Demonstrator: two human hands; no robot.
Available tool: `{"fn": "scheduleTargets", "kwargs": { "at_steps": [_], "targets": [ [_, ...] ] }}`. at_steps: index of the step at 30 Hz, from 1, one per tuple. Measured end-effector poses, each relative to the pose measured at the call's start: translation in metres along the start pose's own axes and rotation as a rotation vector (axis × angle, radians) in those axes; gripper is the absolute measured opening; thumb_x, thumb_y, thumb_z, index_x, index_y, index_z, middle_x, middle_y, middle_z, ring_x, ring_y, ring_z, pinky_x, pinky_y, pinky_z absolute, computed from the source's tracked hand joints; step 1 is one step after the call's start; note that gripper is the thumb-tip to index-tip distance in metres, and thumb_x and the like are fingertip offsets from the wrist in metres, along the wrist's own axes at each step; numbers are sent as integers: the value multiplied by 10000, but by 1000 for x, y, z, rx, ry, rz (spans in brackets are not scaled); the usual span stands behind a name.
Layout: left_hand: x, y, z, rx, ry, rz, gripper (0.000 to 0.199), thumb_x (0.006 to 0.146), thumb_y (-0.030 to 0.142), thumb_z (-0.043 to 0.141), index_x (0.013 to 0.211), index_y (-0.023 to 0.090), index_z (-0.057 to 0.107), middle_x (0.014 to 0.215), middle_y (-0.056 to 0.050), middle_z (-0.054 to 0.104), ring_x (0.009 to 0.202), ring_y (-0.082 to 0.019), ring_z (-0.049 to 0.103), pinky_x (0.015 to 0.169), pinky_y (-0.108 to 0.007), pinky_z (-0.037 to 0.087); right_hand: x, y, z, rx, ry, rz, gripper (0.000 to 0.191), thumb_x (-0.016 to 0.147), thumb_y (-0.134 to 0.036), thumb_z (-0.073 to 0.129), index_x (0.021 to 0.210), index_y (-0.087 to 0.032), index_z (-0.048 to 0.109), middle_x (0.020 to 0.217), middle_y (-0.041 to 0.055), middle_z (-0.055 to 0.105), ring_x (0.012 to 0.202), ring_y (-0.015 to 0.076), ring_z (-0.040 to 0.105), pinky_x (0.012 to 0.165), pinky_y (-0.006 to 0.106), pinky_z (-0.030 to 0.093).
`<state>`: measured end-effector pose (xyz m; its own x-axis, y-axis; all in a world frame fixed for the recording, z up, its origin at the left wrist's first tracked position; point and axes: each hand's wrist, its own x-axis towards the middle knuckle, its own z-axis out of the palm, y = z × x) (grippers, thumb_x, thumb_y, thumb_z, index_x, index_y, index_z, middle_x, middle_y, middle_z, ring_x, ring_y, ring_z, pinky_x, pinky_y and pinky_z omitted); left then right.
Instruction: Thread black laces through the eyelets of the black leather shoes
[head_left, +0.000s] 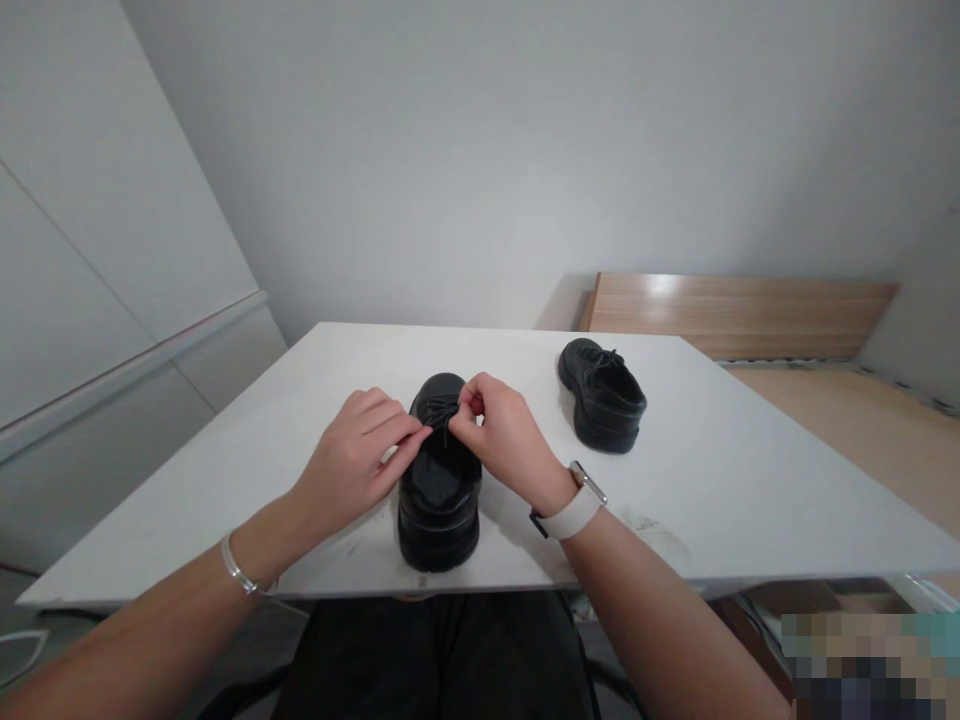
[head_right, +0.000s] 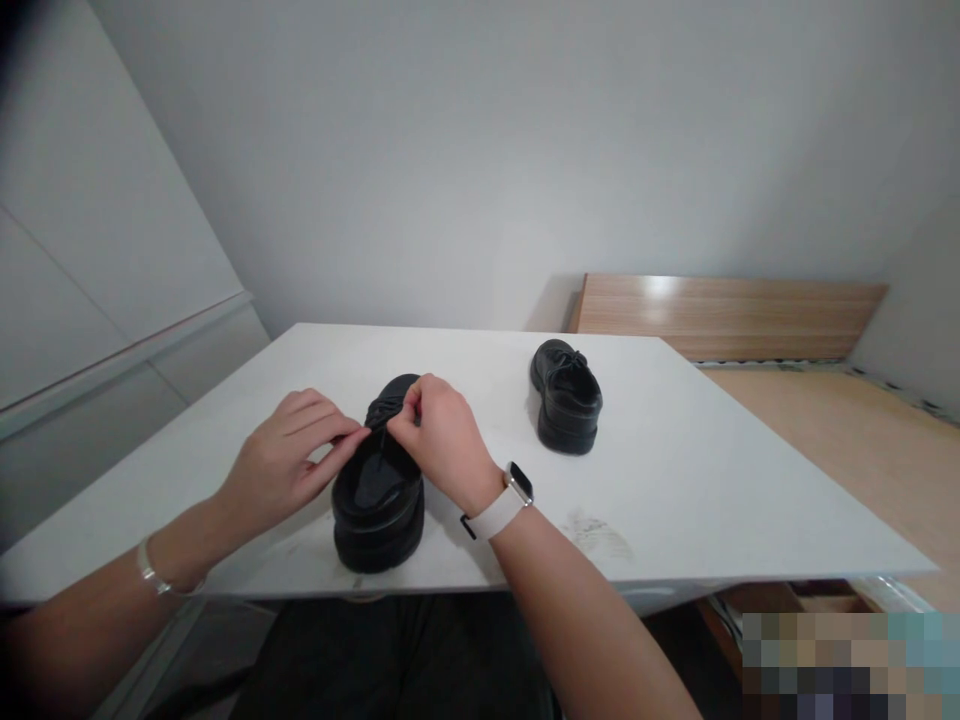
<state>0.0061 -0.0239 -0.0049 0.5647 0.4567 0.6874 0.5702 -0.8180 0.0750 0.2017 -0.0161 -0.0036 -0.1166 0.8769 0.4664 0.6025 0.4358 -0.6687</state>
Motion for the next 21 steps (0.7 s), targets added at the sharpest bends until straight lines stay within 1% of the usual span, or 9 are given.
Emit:
{"fn": "scheduleTargets", "kwargs": {
  "at_steps": [2, 4, 6, 8, 10, 12, 14, 16, 21],
  "targets": [
    [-6, 3, -3, -126, -30, -98, 159, 995, 248, 499, 957, 185, 641, 860, -66, 650, 842, -209, 575, 785, -366, 486, -3, 3, -4, 11, 4, -55, 50, 815, -152, 514, 838, -173, 552, 764, 3, 571, 692, 142, 515, 654, 275, 396],
    [-14, 8, -8, -271, -102, -159, 242, 989, 331, 530, 1185, 217, 613, 1172, -127, 626, 1081, -255, 596, 912, -409, 528, -8, 10, -17, -10, -2, -138, 105, 886, -186, 501, 956, -173, 577, 883, 44, 611, 792, 168, 559, 740, 309, 451],
    [-21, 13, -14, -392, -230, -149, 483, 896, 458, 668, 1329, 270, 564, 1490, -161, 418, 1324, -335, 482, 1025, -476, 514, -18, 20, -38, -161, 72, -193, 216, 922, -284, 561, 1112, -182, 586, 1073, 112, 614, 977, 233, 572, 882, 404, 466],
    [-26, 19, -19, -446, -348, -150, 576, 774, 496, 788, 1284, 294, 612, 1628, -132, 203, 1426, -390, 371, 1056, -508, 506, -30, 38, -64, -480, 278, -109, 399, 880, -402, 660, 1208, -188, 584, 1262, 186, 546, 1176, 359, 491, 984, 565, 395],
    [-28, 24, -18, -456, -385, -201, 367, 787, 427, 793, 1099, 266, 687, 1649, -104, 166, 1435, -386, 370, 1054, -514, 512, -44, 62, -89, -716, 414, 85, 545, 825, -478, 714, 1258, -175, 579, 1396, 241, 430, 1265, 466, 401, 980, 674, 350],
    [-24, 27, -12, -442, -342, -256, 135, 862, 338, 727, 939, 234, 690, 1611, -103, 282, 1426, -358, 398, 1082, -541, 481, -54, 88, -108, -777, 408, 235, 572, 780, -521, 744, 1207, -162, 618, 1430, 259, 379, 1289, 504, 376, 965, 693, 370],
    [-14, 28, 0, -449, -290, -263, 85, 882, 297, 702, 889, 218, 672, 1545, -114, 403, 1420, -344, 410, 1115, -584, 430, -59, 111, -117, -674, 312, 236, 476, 802, -490, 720, 1139, -162, 651, 1308, 235, 466, 1243, 420, 467, 984, 600, 435],
    [2, 27, 18, -476, -239, -248, 85, 876, 273, 711, 905, 210, 661, 1496, -123, 463, 1396, -323, 442, 1127, -594, 408, -56, 126, -117, -579, 288, 212, 388, 809, -420, 711, 1076, -140, 673, 1216, 217, 510, 1162, 353, 538, 1010, 523, 459],
    [55, 17, 76, -567, -141, -127, 78, 866, 205, 718, 893, 181, 649, 1452, -129, 499, 1354, -268, 488, 1155, -531, 387, -33, 137, -98, -470, 317, 157, 283, 809, -332, 696, 1011, -134, 688, 1211, 204, 562, 1151, 333, 556, 1044, 506, 456]
  ]
}}
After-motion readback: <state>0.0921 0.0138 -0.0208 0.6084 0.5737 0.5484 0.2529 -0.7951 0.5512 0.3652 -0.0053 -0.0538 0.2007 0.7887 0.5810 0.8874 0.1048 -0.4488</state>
